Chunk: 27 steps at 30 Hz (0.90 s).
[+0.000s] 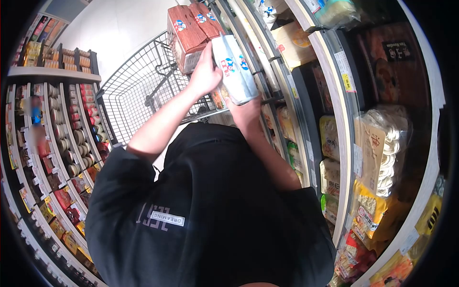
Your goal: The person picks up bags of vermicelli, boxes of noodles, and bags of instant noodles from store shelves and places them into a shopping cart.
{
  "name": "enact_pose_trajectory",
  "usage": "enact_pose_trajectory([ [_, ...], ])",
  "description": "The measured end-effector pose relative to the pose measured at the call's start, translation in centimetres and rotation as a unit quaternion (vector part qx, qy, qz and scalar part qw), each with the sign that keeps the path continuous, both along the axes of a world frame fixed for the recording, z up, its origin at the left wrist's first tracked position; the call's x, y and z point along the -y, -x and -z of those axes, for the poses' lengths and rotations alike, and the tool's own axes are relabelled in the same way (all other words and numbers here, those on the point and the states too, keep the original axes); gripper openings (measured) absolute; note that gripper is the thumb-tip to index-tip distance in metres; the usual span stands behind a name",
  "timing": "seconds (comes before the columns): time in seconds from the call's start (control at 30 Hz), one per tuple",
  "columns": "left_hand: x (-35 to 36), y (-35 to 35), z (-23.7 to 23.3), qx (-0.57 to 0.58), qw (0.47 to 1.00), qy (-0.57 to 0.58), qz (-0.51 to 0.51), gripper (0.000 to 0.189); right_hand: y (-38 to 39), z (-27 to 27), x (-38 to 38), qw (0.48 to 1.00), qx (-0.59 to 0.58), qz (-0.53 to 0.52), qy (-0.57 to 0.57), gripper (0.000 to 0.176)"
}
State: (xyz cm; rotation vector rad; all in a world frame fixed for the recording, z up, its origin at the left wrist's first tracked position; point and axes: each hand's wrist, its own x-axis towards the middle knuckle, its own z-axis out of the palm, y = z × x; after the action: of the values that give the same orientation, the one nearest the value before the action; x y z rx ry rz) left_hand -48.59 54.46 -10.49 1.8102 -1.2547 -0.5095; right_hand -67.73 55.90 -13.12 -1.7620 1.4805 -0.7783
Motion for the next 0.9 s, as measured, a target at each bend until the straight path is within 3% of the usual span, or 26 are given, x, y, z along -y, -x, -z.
enact_pose_trajectory([
  [0.1, -2.2, 1.7, 1.3, -0.053, 0.998, 0.008, -0.030, 0.077, -0.4, -1.8, 0.0, 0.998, -0.047, 0.016, -0.036, 0.087],
  [0.13, -2.8, 1.9, 1.9, -0.008, 0.998, -0.034, -0.046, 0.079, -0.4, -1.8, 0.1, 0.997, -0.060, 0.005, -0.042, 0.088],
  [0.17, -3.3, 2.1, 2.5, -0.157, 0.983, -0.085, -0.051, 0.080, -0.3, -1.7, 0.3, 0.996, -0.072, -0.006, -0.048, 0.088],
  [0.23, -3.9, 2.6, 0.5, -0.438, 0.878, -0.183, -0.058, 0.080, -0.4, -2.3, 0.4, 0.992, -0.101, -0.020, -0.079, 0.090],
  [0.4, -4.2, 2.0, 2.9, -0.463, 0.873, -0.156, -0.003, 0.085, -0.5, -4.0, 0.8, 0.978, -0.124, -0.048, -0.159, 0.097],
  [0.5, -4.3, 1.8, 3.7, -0.488, 0.858, -0.162, -0.014, 0.085, 0.4, -3.1, 0.9, 0.981, -0.098, -0.087, -0.140, 0.101],
  [0.67, -4.8, 2.5, 3.3, -0.496, 0.857, -0.139, -0.014, 0.081, 1.5, -0.2, 1.8, 0.979, 0.113, -0.117, -0.127, 0.101],
  [0.8, -4.8, 2.4, 3.1, -0.497, 0.854, -0.153, 0.002, 0.083, 1.1, -1.2, 1.1, 0.991, -0.054, -0.117, 0.036, 0.091],
  [0.9, -5.4, 2.9, 3.7, -0.486, 0.858, -0.163, -0.006, 0.083, 1.3, -0.4, 0.9, 0.992, -0.079, -0.095, 0.038, 0.084],
])
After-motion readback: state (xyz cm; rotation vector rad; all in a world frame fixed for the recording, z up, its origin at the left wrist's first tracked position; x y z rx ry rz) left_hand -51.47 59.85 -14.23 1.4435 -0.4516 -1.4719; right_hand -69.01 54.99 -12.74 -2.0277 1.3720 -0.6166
